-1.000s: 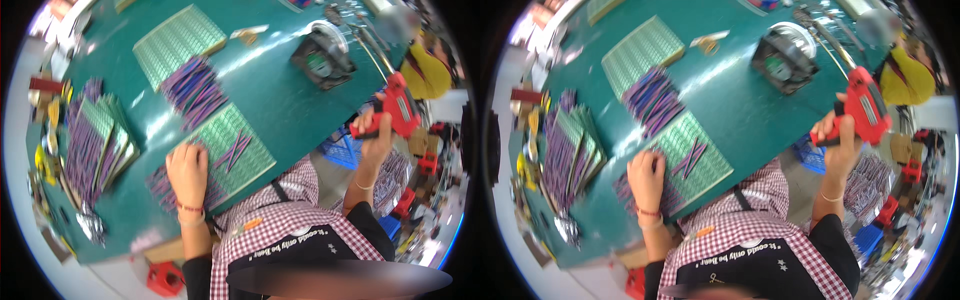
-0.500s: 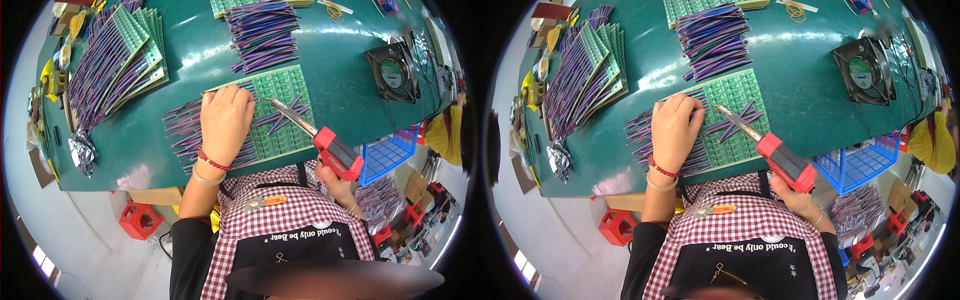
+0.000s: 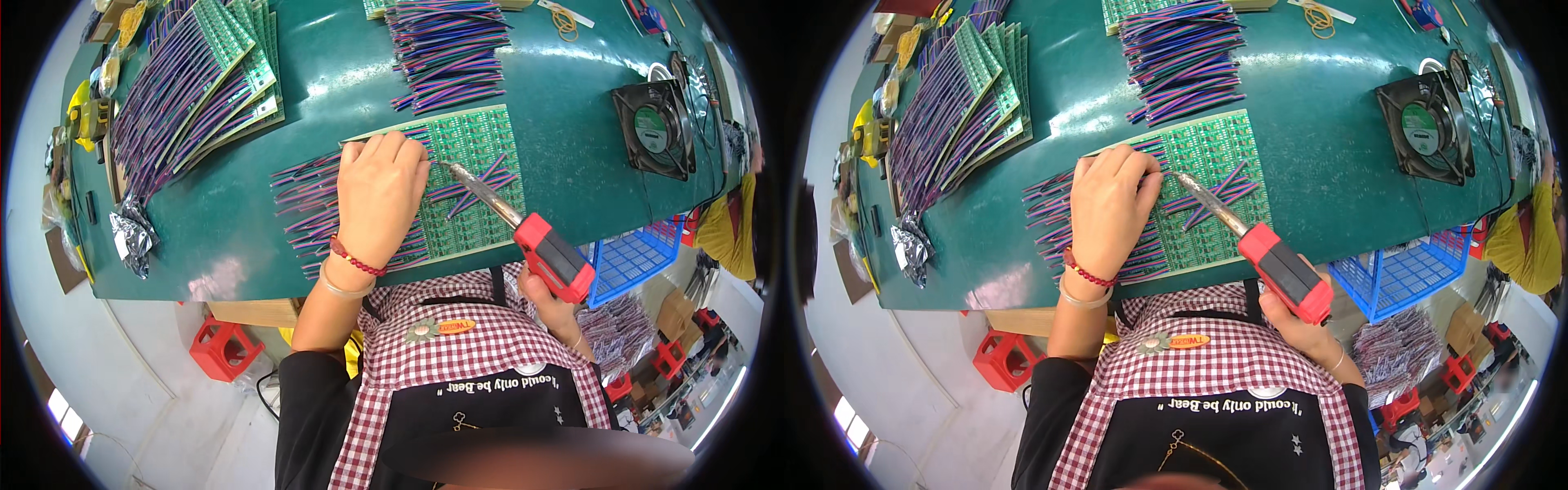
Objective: The person solders individual wires onto a series of points on a printed circuit board using a soldering iron.
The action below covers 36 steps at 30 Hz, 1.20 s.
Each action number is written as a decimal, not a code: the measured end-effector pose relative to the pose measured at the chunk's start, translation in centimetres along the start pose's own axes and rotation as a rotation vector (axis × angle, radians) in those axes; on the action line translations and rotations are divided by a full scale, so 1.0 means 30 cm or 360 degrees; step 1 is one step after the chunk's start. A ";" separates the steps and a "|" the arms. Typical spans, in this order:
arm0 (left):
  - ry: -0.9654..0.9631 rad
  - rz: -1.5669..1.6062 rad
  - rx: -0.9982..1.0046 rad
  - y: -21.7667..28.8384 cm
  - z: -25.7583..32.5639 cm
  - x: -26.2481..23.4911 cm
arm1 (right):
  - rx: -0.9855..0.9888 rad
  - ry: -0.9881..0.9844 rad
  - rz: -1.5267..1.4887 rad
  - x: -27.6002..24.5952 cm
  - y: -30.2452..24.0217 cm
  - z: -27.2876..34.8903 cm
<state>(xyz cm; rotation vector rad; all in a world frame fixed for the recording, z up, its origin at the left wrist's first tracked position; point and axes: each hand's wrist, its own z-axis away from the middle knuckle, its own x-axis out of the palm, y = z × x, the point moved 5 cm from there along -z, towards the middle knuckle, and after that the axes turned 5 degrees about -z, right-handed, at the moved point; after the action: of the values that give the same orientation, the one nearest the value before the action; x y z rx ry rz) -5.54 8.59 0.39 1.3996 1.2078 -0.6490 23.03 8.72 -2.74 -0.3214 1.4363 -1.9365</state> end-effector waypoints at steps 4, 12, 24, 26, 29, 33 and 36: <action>-0.0008 0.0021 -0.0007 -0.003 0.003 0.004 | -0.0016 -0.0047 0.0081 -0.002 -0.020 -0.010; -0.0018 0.0009 -0.0015 -0.007 0.004 0.009 | -0.0199 -0.0039 0.0212 0.011 -0.046 -0.012; 0.0005 0.0013 -0.0010 -0.007 0.002 0.007 | -0.0122 0.0031 0.0071 0.005 -0.031 -0.019; -0.0007 0.0008 -0.0013 -0.008 0.002 0.008 | -0.0118 -0.0048 0.0165 0.007 -0.036 -0.024; 0.0004 0.0014 -0.0015 -0.008 0.002 0.008 | -0.0159 -0.0032 0.0258 0.018 -0.055 -0.032; 0.0007 0.0013 -0.0015 -0.007 -0.001 0.004 | -0.0080 -0.0052 0.0225 0.013 -0.037 -0.017; -0.0002 0.0012 -0.0016 -0.007 0.001 0.005 | -0.0135 0.0011 0.0198 0.007 -0.040 -0.011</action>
<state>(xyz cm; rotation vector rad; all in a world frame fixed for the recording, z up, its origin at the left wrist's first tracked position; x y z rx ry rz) -5.69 8.56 0.17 1.3945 1.2033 -0.6375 22.24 9.00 -1.80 -0.2578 1.5100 -1.7824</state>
